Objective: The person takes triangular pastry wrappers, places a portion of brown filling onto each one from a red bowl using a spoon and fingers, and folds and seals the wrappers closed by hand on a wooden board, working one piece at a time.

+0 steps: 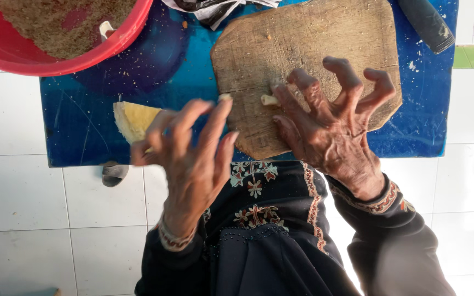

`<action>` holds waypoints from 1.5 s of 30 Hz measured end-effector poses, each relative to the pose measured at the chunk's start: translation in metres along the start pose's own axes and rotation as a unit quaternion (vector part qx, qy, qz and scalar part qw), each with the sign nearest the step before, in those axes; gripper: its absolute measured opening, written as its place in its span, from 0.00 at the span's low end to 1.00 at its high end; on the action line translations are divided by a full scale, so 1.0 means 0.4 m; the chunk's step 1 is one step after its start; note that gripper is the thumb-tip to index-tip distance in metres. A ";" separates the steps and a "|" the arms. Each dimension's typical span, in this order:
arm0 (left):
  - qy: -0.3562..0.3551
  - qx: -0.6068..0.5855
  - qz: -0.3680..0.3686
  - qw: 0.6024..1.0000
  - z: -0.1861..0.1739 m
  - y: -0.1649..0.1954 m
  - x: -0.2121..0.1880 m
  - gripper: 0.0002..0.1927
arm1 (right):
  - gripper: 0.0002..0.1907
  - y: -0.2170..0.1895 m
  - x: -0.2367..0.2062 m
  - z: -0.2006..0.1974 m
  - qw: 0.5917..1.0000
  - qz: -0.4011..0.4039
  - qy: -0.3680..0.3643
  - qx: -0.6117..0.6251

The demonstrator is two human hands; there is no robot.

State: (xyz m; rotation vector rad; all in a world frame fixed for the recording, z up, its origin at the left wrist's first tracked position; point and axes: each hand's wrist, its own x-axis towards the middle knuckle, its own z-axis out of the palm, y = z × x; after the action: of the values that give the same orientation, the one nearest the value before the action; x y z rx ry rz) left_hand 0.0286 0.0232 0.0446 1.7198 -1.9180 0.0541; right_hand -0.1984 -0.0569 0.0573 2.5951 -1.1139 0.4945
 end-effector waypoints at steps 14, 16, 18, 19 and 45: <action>0.024 -0.028 -0.171 0.985 -0.028 -0.160 -0.300 0.21 | 0.22 0.034 -0.023 0.060 0.992 0.028 0.013 0.120; 0.018 -0.028 -0.193 0.981 -0.023 -0.173 -0.325 0.20 | 0.18 0.036 -0.021 0.064 0.993 0.025 0.025 0.112; 0.023 -0.027 -0.204 0.978 -0.017 -0.184 -0.344 0.18 | 0.15 0.036 -0.007 0.059 0.995 0.016 0.030 0.089; 0.036 -0.057 -0.200 0.977 0.000 -0.189 -0.350 0.18 | 0.14 0.041 0.003 0.050 0.973 0.136 0.027 0.187; -0.065 -0.284 -0.207 0.934 0.376 -0.158 -0.398 0.21 | 0.13 -0.323 -0.041 0.248 0.665 0.217 -0.397 0.594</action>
State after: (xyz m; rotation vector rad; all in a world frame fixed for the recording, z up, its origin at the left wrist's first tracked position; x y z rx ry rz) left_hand 0.0350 0.0979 -0.1707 1.6917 -1.4123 -0.7183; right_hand -0.0938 0.0021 -0.0538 3.8505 -2.3434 0.0934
